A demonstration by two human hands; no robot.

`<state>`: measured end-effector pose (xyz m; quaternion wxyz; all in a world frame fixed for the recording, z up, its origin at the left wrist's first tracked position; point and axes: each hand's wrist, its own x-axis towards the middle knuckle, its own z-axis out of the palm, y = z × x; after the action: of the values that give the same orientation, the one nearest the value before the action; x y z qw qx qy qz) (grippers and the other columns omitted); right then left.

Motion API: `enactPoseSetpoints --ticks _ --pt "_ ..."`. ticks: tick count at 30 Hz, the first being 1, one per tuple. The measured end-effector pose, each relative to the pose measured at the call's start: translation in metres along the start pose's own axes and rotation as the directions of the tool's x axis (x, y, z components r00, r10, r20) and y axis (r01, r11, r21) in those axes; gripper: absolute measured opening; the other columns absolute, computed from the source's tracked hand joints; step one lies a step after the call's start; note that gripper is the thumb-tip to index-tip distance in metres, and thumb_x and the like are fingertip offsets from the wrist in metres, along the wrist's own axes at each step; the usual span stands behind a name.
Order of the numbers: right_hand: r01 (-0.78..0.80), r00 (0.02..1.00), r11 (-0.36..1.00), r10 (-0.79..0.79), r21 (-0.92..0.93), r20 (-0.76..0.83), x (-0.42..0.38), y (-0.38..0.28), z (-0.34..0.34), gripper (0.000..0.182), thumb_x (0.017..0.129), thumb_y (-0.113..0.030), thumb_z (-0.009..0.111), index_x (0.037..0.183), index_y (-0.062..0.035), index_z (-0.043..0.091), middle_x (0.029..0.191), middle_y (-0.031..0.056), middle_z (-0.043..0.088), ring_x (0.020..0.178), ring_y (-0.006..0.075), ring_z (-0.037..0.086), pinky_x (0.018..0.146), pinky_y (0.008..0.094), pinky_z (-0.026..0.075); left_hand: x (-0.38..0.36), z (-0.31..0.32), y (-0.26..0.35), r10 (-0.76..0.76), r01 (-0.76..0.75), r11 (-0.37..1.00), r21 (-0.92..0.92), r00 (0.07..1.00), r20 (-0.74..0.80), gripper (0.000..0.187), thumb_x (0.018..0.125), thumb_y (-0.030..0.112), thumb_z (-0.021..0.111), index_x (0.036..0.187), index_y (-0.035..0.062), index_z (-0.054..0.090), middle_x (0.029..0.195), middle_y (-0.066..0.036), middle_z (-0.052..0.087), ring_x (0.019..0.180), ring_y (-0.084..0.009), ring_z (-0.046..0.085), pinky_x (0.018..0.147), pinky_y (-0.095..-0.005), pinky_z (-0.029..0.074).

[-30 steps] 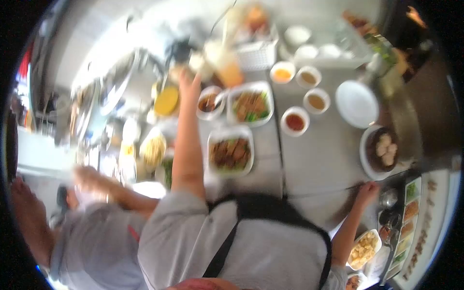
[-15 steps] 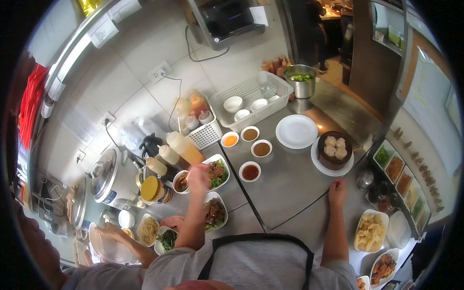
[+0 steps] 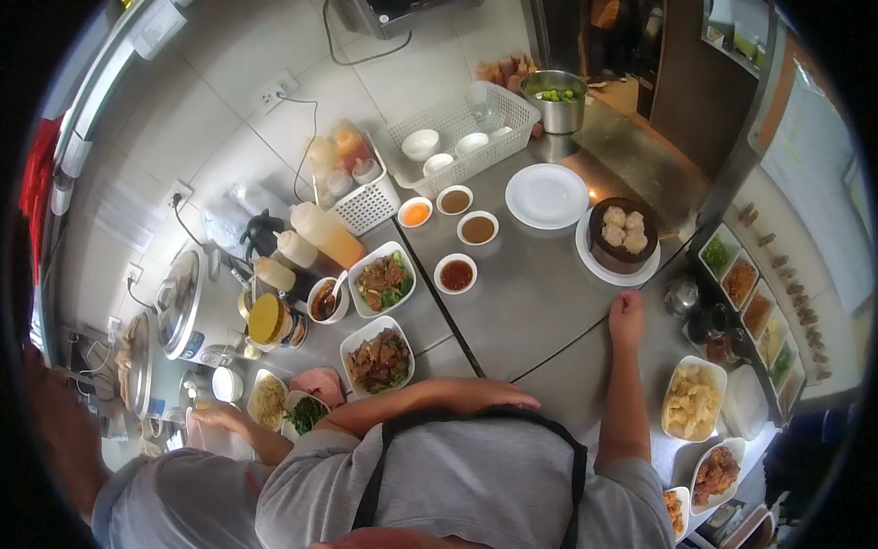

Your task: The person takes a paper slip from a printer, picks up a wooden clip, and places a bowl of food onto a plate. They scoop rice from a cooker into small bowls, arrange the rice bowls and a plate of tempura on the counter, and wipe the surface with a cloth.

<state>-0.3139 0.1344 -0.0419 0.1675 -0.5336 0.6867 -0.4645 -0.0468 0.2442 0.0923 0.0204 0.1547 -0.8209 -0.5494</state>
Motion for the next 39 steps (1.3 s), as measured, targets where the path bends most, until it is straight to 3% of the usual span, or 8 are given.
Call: enactPoseSetpoints --ticks 3,7,10,16,24,28,32,39 --pt "-0.04 0.999 0.999 0.04 0.006 0.006 0.003 0.009 0.005 0.01 0.075 -0.012 0.05 0.079 -0.0029 0.05 0.068 0.0121 0.055 0.062 0.024 0.054 0.06 0.032 0.042 -0.011 -0.018 0.029 -0.004 0.014 0.914 -0.405 1.0 0.024 0.044 0.081 0.014 0.044 0.123 0.006 0.034 0.115 -0.017 0.041 0.105 -0.027 0.041 0.089 -0.0333 0.031" --pt "0.065 0.997 0.991 -0.069 -0.121 -0.031 0.011 0.021 0.014 0.009 0.075 -0.011 0.05 0.078 -0.0024 0.05 0.066 0.0107 0.054 0.06 0.0216 0.053 0.058 0.0308 0.042 -0.021 -0.033 0.071 0.606 -0.609 0.792 -0.053 0.793 -0.062 0.067 0.07 0.051 0.056 0.112 -0.0001 0.044 0.109 -0.018 0.042 0.101 -0.0309 0.041 0.086 -0.0351 0.034" --pt "0.081 0.996 0.992 -0.085 -0.092 -0.041 0.011 0.019 0.013 0.008 0.075 -0.011 0.05 0.075 -0.0024 0.051 0.064 0.0089 0.053 0.058 0.0191 0.051 0.057 0.03 0.042 -0.026 -0.025 0.091 0.669 -0.613 0.737 -0.284 0.721 0.18 0.071 0.07 0.058 0.05 0.106 -0.0026 0.043 0.106 -0.023 0.039 0.096 -0.0379 0.039 0.08 -0.0422 0.034" --pt "0.035 0.996 0.993 -0.044 -0.111 -0.081 0.014 0.019 0.018 0.01 0.076 -0.012 0.05 0.076 -0.0021 0.052 0.066 0.0098 0.054 0.06 0.0198 0.052 0.058 0.0311 0.042 -0.024 -0.008 0.087 0.584 -0.592 0.767 -0.247 0.804 -0.114 0.066 0.065 0.059 0.053 0.09 -0.001 0.045 0.09 -0.019 0.04 0.085 -0.0347 0.041 0.07 -0.041 0.035" --pt "-0.105 0.993 0.98 0.095 -0.17 -0.064 0.004 0.018 0.017 0.017 0.075 -0.018 0.05 0.084 -0.0048 0.054 0.08 0.0142 0.059 0.077 0.0296 0.057 0.068 0.0353 0.044 -0.039 -0.014 0.086 0.41 -0.225 0.823 -0.522 0.871 0.271 0.068 0.058 0.057 0.058 0.091 -0.0012 0.046 0.081 -0.016 0.044 0.08 -0.0329 0.044 0.065 -0.0375 0.035" --pt "-0.187 0.98 0.96 0.168 -0.209 -0.105 0.01 0.013 0.02 0.013 0.074 -0.018 0.049 0.084 -0.0117 0.054 0.08 0.0142 0.058 0.076 0.0328 0.055 0.068 0.0395 0.044 -0.026 -0.019 0.099 0.527 -0.46 0.822 -0.335 0.837 0.145 0.076 0.07 0.063 0.042 0.101 -0.0066 0.044 0.095 -0.025 0.041 0.09 -0.0418 0.041 0.075 -0.0444 0.036" --pt "-0.238 0.971 0.936 0.233 -0.258 -0.051 -0.001 0.002 0.015 0.016 0.075 -0.024 0.047 0.085 -0.0128 0.053 0.08 0.0138 0.058 0.077 0.0322 0.055 0.066 0.042 0.044 -0.029 -0.021 0.092 0.52 -0.303 0.843 -0.444 0.669 0.532 0.07 0.07 0.059 0.044 0.098 -0.005 0.047 0.096 -0.022 0.042 0.088 -0.0392 0.042 0.073 -0.0434 0.037" --pt "-0.13 0.991 0.96 0.134 -0.248 -0.001 -0.005 0.002 0.007 0.016 0.072 -0.017 0.045 0.085 -0.0101 0.052 0.085 0.0125 0.057 0.082 0.0304 0.054 0.07 0.0409 0.043 0.006 -0.002 0.118 0.482 -0.371 0.871 -0.321 0.769 0.42 0.064 0.069 0.058 0.047 0.095 -0.0004 0.051 0.1 -0.021 0.042 0.09 -0.0376 0.044 0.076 -0.0399 0.037"
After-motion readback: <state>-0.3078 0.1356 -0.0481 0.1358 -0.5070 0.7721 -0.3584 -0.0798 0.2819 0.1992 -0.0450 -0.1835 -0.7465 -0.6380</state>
